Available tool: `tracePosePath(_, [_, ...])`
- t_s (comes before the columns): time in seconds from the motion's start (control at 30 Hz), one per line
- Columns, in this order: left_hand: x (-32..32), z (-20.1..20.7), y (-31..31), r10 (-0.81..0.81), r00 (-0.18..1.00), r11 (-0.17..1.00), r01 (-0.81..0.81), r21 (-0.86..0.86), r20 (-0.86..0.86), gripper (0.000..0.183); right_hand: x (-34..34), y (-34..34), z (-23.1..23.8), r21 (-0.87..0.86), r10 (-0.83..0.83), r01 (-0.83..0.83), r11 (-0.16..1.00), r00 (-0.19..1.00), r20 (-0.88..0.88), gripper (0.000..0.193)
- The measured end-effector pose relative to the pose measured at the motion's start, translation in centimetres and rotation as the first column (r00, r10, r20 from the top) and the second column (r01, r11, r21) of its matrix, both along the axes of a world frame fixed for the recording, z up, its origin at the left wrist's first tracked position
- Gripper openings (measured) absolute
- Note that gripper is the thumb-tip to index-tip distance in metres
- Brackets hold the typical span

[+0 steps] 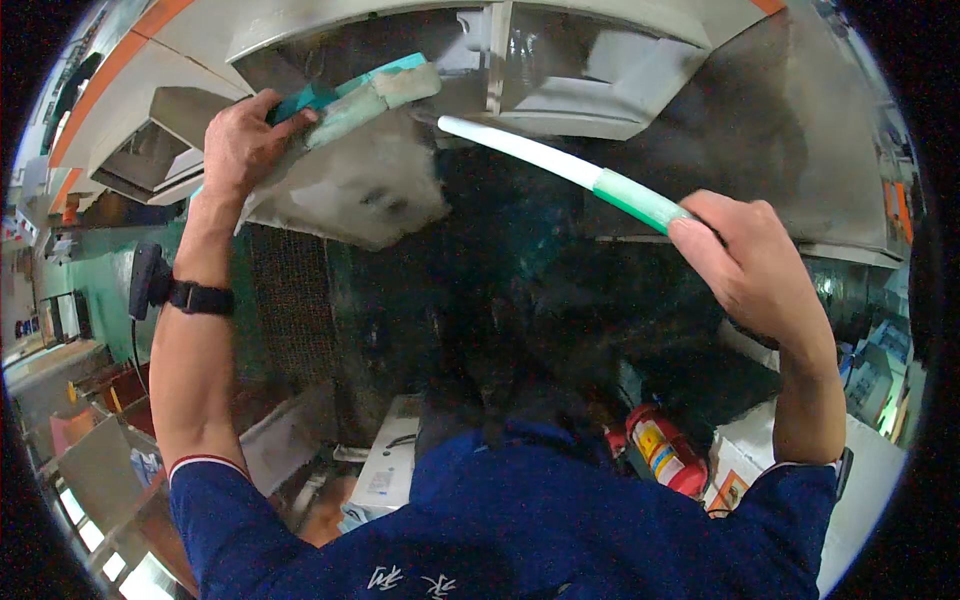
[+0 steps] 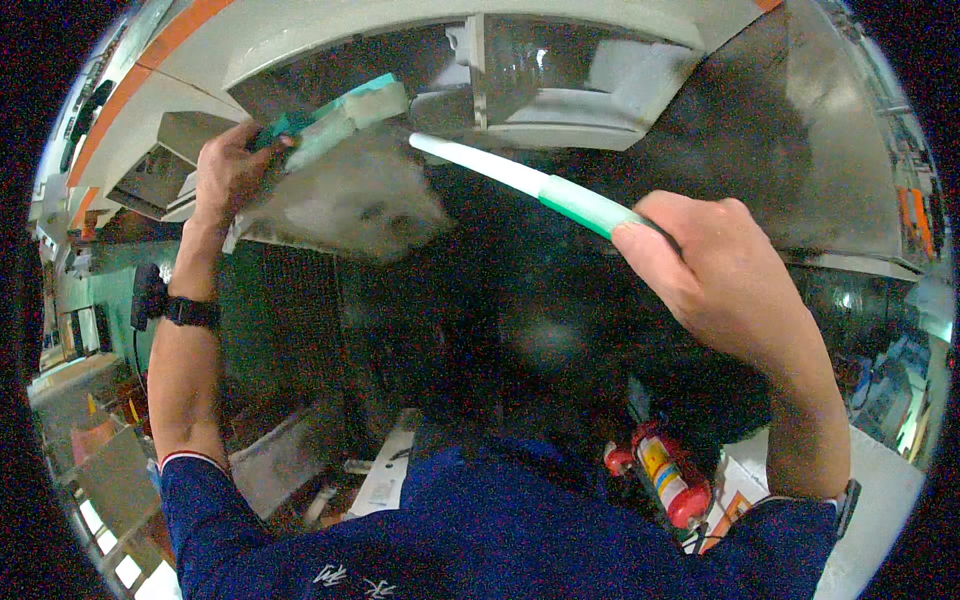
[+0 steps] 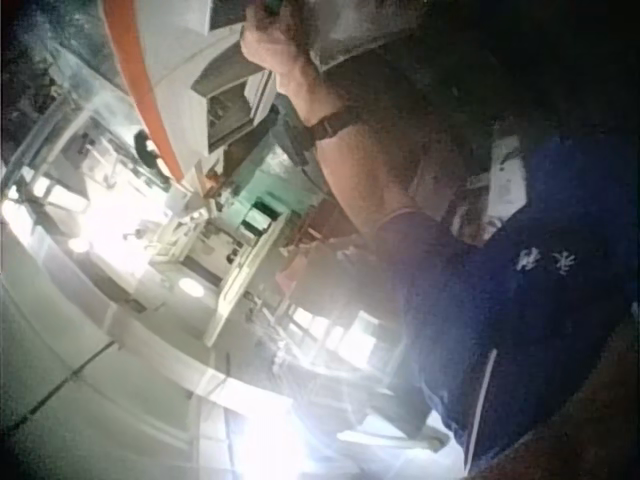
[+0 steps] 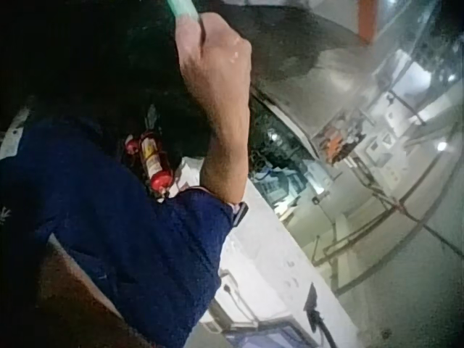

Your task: Washing and rinsing large industrial machine filters or screens with a water hose on a fabrication floor.

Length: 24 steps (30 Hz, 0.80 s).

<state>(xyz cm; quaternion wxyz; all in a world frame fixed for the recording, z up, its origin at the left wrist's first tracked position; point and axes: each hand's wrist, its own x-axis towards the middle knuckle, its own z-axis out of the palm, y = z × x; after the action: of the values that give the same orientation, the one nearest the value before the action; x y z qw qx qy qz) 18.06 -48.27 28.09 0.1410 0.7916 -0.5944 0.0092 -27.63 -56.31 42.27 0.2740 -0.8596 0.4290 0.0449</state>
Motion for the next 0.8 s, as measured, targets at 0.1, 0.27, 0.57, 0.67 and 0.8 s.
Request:
tracePosePath(0.1, [-0.4, -0.3, 0.6, 0.018, 1.0, 0.999, -0.017, -0.029, 0.022, 0.053, 0.6, -0.6, -2.8, 0.004, 0.059, -0.059, 0.998, 0.998, -0.029, 0.037])
tracePosePath(0.27, [-0.1, -1.1, 1.3, 0.037, 0.998, 0.996, -0.033, -0.078, 0.05, 0.054, 2.2, -1.0, -8.3, 0.0, 0.092, -0.093, 0.996, 0.987, -0.134, 0.046])
tracePosePath(0.57, [0.2, -1.9, 2.5, 0.139, 0.986, 0.985, -0.128, -0.114, 0.089, 0.051, 5.6, -1.5, -15.3, 0.03, 0.172, -0.17, 0.985, 0.959, -0.226, 0.045])
tracePosePath(0.67, [0.5, -2.3, 3.1, 0.119, 0.988, 0.983, -0.102, -0.153, 0.102, 0.051, 6.8, -1.7, -18.0, 0.058, 0.152, -0.143, 0.988, 0.959, -0.237, 0.041])
tracePosePath(0.8, [0.4, -2.5, 3.5, 0.079, 0.989, 0.982, -0.056, -0.182, 0.121, 0.05, 8.0, -1.6, -21.1, 0.094, 0.177, -0.158, 0.983, 0.953, -0.246, 0.041])
